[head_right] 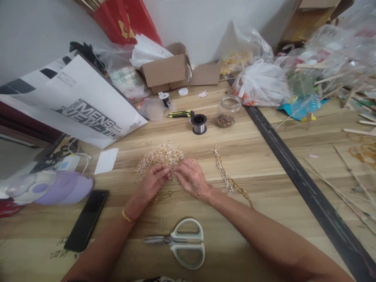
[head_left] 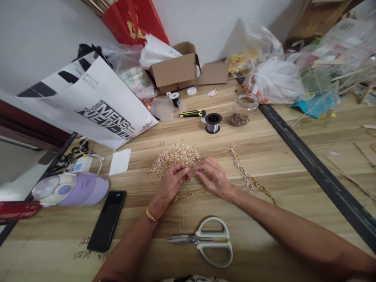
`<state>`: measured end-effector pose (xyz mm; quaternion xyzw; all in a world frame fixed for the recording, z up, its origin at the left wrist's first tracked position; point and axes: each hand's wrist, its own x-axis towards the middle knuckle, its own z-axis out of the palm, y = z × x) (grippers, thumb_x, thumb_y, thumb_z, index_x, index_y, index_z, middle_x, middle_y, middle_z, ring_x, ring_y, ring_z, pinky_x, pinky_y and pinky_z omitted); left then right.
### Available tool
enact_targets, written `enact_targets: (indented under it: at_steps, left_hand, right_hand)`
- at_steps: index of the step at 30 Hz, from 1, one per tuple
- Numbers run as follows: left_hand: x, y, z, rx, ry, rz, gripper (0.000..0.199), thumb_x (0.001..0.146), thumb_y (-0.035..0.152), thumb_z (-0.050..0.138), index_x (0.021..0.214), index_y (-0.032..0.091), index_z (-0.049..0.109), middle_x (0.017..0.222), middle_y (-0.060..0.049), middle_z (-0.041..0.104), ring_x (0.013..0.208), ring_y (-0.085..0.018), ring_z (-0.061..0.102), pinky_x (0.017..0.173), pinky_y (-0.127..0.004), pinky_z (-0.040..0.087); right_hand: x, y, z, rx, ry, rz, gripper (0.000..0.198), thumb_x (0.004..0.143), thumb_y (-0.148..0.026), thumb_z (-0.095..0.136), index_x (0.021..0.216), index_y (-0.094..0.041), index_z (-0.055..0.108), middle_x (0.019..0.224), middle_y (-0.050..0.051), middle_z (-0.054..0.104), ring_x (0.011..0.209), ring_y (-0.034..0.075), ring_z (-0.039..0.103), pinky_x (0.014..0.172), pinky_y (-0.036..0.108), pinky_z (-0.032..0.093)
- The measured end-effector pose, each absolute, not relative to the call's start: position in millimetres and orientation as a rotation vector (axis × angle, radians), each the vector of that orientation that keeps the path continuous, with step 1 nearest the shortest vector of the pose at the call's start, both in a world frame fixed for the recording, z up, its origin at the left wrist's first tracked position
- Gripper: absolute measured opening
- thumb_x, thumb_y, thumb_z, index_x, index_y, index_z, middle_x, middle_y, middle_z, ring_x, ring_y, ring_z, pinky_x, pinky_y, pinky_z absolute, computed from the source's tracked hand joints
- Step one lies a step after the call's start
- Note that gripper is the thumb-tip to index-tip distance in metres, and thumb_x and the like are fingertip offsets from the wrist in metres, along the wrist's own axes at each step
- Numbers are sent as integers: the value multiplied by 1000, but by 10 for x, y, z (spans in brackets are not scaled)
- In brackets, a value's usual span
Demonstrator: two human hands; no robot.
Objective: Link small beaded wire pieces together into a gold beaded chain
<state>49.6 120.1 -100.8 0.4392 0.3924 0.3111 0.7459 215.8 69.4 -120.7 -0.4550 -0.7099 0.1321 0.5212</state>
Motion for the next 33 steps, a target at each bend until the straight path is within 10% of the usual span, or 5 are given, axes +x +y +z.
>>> enact_targets:
  at_steps: [33]
  left_hand:
    - [529, 1166, -1029, 826, 816, 675, 25, 63, 27, 81, 67, 10, 64, 59, 0, 61, 56, -8, 55, 59, -20, 43]
  right_hand:
    - [2189, 705, -1207, -1038, -1866, 88, 5, 90, -16, 49, 91, -18, 54, 82, 6, 60, 82, 19, 52, 78, 37, 42]
